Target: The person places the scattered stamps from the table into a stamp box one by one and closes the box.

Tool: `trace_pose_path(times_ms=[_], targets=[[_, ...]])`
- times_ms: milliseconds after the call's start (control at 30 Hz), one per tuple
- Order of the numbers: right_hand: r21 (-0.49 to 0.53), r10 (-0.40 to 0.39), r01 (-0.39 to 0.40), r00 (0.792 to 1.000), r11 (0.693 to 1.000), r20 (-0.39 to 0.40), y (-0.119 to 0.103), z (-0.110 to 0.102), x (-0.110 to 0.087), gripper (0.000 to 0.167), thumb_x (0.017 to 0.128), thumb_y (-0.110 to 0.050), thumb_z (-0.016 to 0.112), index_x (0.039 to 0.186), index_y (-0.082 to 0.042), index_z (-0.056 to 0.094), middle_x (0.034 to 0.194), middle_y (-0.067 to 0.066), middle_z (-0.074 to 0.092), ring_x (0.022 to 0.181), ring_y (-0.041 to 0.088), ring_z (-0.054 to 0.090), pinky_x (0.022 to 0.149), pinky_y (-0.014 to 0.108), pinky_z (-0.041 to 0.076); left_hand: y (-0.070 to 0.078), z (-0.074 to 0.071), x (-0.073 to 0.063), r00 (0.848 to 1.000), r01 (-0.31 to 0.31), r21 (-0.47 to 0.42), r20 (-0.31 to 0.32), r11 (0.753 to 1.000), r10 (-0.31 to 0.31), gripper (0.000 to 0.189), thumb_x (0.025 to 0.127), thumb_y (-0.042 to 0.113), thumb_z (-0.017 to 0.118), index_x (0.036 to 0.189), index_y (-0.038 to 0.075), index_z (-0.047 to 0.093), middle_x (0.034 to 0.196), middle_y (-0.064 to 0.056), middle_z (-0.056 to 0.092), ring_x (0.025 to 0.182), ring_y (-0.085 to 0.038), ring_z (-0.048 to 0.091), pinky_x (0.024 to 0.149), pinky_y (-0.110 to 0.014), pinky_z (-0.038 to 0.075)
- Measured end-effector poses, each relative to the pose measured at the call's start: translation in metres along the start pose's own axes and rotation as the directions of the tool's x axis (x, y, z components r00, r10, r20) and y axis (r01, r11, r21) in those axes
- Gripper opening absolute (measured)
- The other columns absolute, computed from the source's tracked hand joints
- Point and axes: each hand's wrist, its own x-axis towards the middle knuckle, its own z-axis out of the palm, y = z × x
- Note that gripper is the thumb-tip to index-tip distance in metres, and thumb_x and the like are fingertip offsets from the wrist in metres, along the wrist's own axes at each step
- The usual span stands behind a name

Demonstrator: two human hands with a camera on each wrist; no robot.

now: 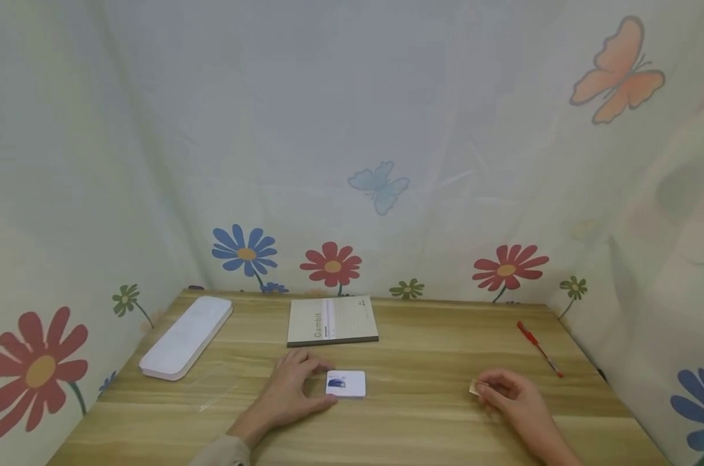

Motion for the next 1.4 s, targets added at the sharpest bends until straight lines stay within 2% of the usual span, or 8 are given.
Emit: trace_pose_path(times_ms=[267,533,633,767,933,1100,1233,1400], targets=[[0.013,-0.082,0.082,0.996,0.997,0.041,-0.002,0.012,0.007,0.023,0.106,-0.007,0.076,0.123,0.008,0.077,0.105,0.02,0.08,0.09,0.013,0.076,0.076,0.028,0.064,-0.001,-0.004,0.001,1.0,0.021,-0.005,0.017,1.0,-0.021,0.06,0.084,0.07,0.088,0.127,0.03,0.079,0.116,0.009,0.064,0.119,-0.017,0.056,0.103,-0.051,0.044],[0.053,0.002,-0.008,0.995,0.999,0.104,-0.019,0.034,0.023,0.031,0.104,-0.011,0.079,0.129,0.007,0.074,0.115,0.023,0.078,0.093,0.015,0.078,0.078,0.028,0.064,0.0,0.003,0.002,0.998,0.035,-0.031,0.045,0.999,-0.034,0.06,0.084,0.07,0.088,0.129,0.031,0.078,0.118,0.01,0.063,0.12,-0.017,0.055,0.106,-0.052,0.043],[0.043,-0.027,0.021,0.989,0.999,0.144,-0.024,0.046,0.033,0.03,0.104,-0.01,0.079,0.128,0.008,0.075,0.114,0.024,0.078,0.092,0.017,0.078,0.078,0.028,0.064,-0.001,0.004,0.002,0.998,0.044,-0.04,0.045,0.998,-0.042,0.06,0.084,0.071,0.088,0.128,0.032,0.078,0.118,0.011,0.063,0.121,-0.017,0.055,0.108,-0.053,0.043],[0.039,-0.068,0.063,0.986,0.997,0.152,-0.03,0.065,0.045,0.024,0.103,-0.009,0.081,0.123,0.004,0.077,0.11,0.02,0.079,0.09,0.02,0.078,0.076,0.029,0.064,0.0,0.002,0.003,0.999,0.035,-0.035,0.037,0.999,-0.033,0.06,0.084,0.071,0.088,0.128,0.031,0.078,0.119,0.01,0.064,0.122,-0.017,0.056,0.107,-0.053,0.044],[0.086,-0.116,0.102,0.978,0.991,0.175,-0.036,0.091,0.055,0.023,0.102,-0.004,0.08,0.122,0.007,0.077,0.11,0.024,0.078,0.087,0.022,0.077,0.074,0.03,0.064,0.0,-0.002,0.002,0.999,0.033,-0.016,0.038,0.999,-0.032,0.06,0.083,0.07,0.088,0.127,0.031,0.079,0.118,0.009,0.065,0.12,-0.017,0.056,0.106,-0.053,0.045],[0.102,-0.097,0.077,0.973,0.992,0.211,-0.042,0.116,0.059,0.025,0.102,-0.005,0.08,0.123,0.007,0.076,0.111,0.023,0.076,0.087,0.017,0.074,0.075,0.029,0.064,0.002,-0.003,0.001,0.998,0.034,-0.015,0.048,0.999,-0.033,0.061,0.084,0.071,0.087,0.128,0.029,0.078,0.118,0.009,0.064,0.121,-0.017,0.056,0.107,-0.053,0.044],[0.141,-0.085,0.053,0.97,0.989,0.228,-0.044,0.135,0.062,0.023,0.1,-0.005,0.082,0.12,0.005,0.077,0.107,0.022,0.076,0.085,0.019,0.075,0.074,0.028,0.063,0.002,-0.003,0.002,0.998,0.036,-0.016,0.049,0.999,-0.035,0.062,0.084,0.071,0.087,0.129,0.029,0.078,0.119,0.009,0.064,0.122,-0.018,0.056,0.108,-0.054,0.044],[0.187,-0.09,0.041,0.961,0.982,0.263,-0.044,0.156,0.064,0.021,0.099,0.0,0.081,0.117,0.009,0.076,0.102,0.022,0.076,0.083,0.017,0.076,0.072,0.026,0.063,0.001,-0.003,0.002,0.998,0.045,-0.016,0.053,0.999,-0.044,0.062,0.084,0.071,0.087,0.129,0.03,0.078,0.12,0.01,0.064,0.124,-0.019,0.057,0.109,-0.054,0.044]])
